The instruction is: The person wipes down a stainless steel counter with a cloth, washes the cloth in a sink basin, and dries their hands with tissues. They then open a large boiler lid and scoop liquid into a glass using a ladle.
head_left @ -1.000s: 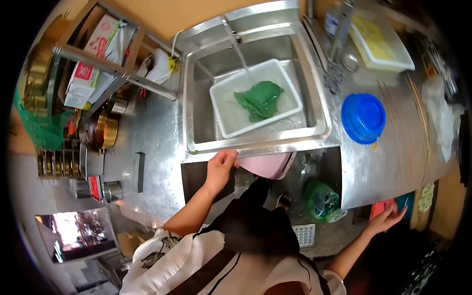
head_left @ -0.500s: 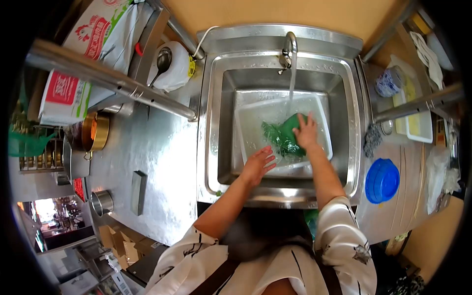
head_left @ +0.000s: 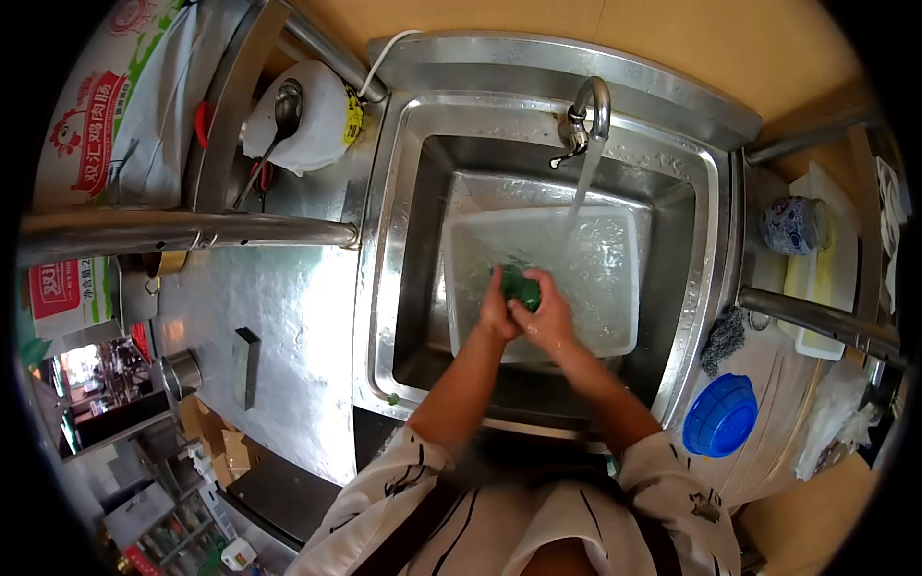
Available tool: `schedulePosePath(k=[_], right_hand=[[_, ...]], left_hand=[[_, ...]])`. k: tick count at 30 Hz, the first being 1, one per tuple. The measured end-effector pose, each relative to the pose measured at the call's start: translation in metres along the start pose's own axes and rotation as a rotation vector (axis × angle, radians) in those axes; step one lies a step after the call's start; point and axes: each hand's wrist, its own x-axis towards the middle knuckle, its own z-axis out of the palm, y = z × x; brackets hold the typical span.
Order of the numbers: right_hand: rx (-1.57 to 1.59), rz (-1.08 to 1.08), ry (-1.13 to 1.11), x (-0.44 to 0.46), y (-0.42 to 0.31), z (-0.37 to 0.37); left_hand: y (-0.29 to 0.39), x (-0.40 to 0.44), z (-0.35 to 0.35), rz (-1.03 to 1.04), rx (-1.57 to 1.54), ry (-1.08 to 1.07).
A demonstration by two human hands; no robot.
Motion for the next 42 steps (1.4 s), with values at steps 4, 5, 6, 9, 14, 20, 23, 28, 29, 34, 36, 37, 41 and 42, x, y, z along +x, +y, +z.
schedulePosePath(k=[4, 5, 6, 9, 14, 20, 23, 28, 29, 34, 36, 37, 41, 42], right_hand=[[0.126, -0.093, 0.021, -0.029, -0.050, -0.003], [0.138, -0.084, 0.015, -0.030, -0.050, -0.002], [0.126, -0.127, 0.035, -0.030, -0.051, -0.001], [0.085, -0.272, 0.183, -0.015, -0.033, 0.004], [0.218, 0.172, 0.265, 0.049, 0.046, -0.002], [-0.417, 0.162, 0.467, 0.045, 0.071, -0.024], [-0.731, -0.116, -0.021, 0.012, 0.078, 0.000], [-0.106, 0.334, -0.155, 0.020, 0.055, 0.008], [0.013, 0.295, -0.115, 0.009, 0.015, 0.000], [0.040, -0.168, 0.023, -0.036, -0.068, 0.003], [0.012, -0.246, 0.107, -0.035, -0.065, 0.009], [-0.015, -0.315, 0.187, -0.035, -0.061, 0.013], [-0.046, -0.075, 0.338, 0.011, -0.009, 0.004], [-0.027, 0.117, 0.359, 0.025, 0.014, -0.001]], left_hand=[[0.001, -0.010, 0.028, 0.022, 0.029, -0.099], [-0.003, -0.010, 0.025, 0.048, 0.052, -0.105], [-0.007, -0.009, 0.024, 0.074, 0.076, -0.110], [-0.015, -0.005, 0.017, 0.169, 0.166, -0.111], [-0.032, -0.010, 0.029, 0.399, 0.605, 0.218], [-0.025, -0.038, 0.019, 0.003, 0.484, 0.564], [-0.027, -0.051, 0.038, 0.066, 0.507, 0.571], [-0.017, -0.018, 0.012, -0.053, 0.121, 0.247], [-0.015, -0.017, 0.014, -0.045, -0.027, 0.164], [-0.023, 0.018, -0.053, 0.036, 0.227, -0.066], [-0.021, 0.021, -0.055, 0.086, 0.246, -0.135], [-0.019, 0.019, -0.055, 0.112, 0.200, -0.188], [-0.019, 0.001, -0.030, 0.187, 0.061, -0.346], [-0.021, -0.017, 0.008, 0.223, 0.366, -0.108]])
